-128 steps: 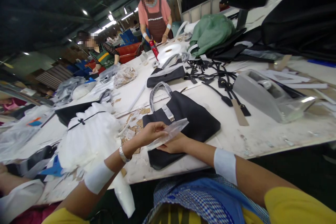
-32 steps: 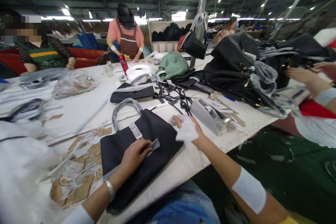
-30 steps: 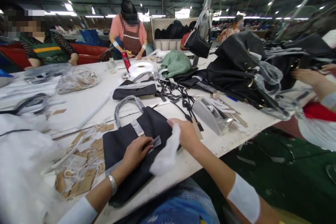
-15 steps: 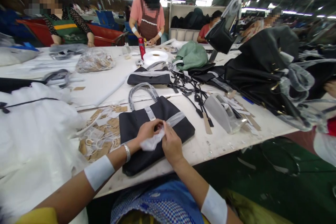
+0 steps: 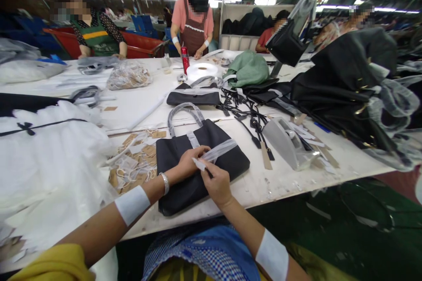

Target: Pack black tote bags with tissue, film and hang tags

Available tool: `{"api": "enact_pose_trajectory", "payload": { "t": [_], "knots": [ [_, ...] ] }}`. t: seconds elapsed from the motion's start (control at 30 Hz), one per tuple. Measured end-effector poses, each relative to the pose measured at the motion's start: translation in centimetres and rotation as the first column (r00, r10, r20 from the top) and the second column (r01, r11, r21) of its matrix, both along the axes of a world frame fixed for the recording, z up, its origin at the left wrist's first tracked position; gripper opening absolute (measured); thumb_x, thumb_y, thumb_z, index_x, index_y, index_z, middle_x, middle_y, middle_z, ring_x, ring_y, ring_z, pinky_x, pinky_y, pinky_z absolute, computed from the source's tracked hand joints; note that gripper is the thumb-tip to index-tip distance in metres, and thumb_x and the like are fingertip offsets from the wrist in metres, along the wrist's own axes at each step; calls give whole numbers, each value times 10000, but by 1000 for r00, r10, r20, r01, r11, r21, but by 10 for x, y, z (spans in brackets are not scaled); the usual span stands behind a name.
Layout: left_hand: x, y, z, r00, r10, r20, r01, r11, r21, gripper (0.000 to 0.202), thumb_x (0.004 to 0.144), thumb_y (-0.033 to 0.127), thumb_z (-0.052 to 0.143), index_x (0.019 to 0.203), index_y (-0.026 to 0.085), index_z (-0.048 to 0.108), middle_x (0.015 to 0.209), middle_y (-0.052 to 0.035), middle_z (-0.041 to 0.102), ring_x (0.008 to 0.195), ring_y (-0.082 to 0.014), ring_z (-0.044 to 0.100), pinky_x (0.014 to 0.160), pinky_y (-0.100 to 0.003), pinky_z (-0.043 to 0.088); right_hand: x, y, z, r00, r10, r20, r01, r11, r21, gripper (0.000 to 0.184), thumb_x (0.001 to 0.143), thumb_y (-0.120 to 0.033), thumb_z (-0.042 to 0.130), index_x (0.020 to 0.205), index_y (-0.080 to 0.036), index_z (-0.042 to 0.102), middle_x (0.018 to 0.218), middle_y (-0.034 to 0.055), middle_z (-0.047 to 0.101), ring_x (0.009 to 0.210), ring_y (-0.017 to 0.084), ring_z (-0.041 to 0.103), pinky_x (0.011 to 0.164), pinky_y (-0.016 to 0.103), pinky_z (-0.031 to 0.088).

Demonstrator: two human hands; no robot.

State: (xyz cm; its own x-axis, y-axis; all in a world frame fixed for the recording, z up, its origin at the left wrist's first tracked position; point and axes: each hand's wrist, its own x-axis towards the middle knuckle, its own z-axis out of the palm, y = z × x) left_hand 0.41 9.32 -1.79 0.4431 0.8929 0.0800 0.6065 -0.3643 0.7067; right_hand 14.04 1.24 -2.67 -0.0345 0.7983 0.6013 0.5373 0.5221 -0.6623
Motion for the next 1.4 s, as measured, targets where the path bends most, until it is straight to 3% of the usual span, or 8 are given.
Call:
{"api": "enact_pose_trajectory", "payload": {
  "t": [0.23,0.6,0.7,0.8,0.93,1.07,1.2,1.4],
  "knots": [
    [0,35,8,976,-216,31,217,940,-263,412,653,126,620,1060,174,663,814,-2,729,724,-133,656,645,-202,474,4,-5,-18,983,139,120,-148,986,72,418,920,-60,432,1245,-211,648,1193,53,692,1133,174,639,1003,330,526],
    [18,52,16,982,-184,-37,161,928,-335,156,666,222,642,781,158,725,644,3,666,602,-130,576,568,-222,425,6,-9,-16,979,199,36,-200,979,28,359,920,-50,477,1170,-220,671,1130,36,719,1137,166,635,1003,329,526],
    [13,39,8,973,-26,228,102,939,-328,214,747,339,648,832,144,675,696,1,653,634,-114,572,592,-211,432,5,-11,-18,986,164,-10,-164,986,-22,318,941,-89,476,1141,-222,683,1115,33,725,1102,167,656,980,320,542],
    [5,28,10,790,225,570,-7,933,-359,278,768,393,673,845,133,613,699,17,605,607,-85,527,577,-193,416,1,-8,-23,986,148,76,-145,989,-38,331,949,-95,471,1176,-220,675,1129,36,721,1094,168,660,979,318,543],
    [-6,21,40,684,208,699,35,948,-316,278,779,384,697,863,144,587,696,39,565,589,-63,496,552,-171,383,-6,-3,-23,954,154,256,-147,988,-48,382,931,-59,462,1214,-219,663,1163,48,707,1133,176,638,1002,330,531],
    [-6,19,67,837,10,547,194,929,-315,251,782,371,683,842,143,597,662,38,553,569,-72,492,544,-185,386,-10,-5,-23,903,174,393,-182,983,-18,354,924,-79,470,1214,-149,661,1267,124,644,1228,223,571,1024,369,511],
    [7,26,63,978,-82,189,128,961,-243,164,768,324,644,785,162,625,707,9,621,661,-124,551,631,-231,428,-13,-8,-33,868,240,434,-254,967,-27,415,883,-50,463,1258,-108,629,1306,166,608,1311,264,483,1072,432,452],
    [21,30,48,966,-241,-92,224,961,-161,116,720,288,645,714,172,642,720,-5,658,709,-159,572,661,-251,411,-14,-14,-25,905,379,192,-329,911,-247,343,917,-105,491,1197,-190,669,1297,89,630,1292,238,497,1113,424,375]
  ]
}}
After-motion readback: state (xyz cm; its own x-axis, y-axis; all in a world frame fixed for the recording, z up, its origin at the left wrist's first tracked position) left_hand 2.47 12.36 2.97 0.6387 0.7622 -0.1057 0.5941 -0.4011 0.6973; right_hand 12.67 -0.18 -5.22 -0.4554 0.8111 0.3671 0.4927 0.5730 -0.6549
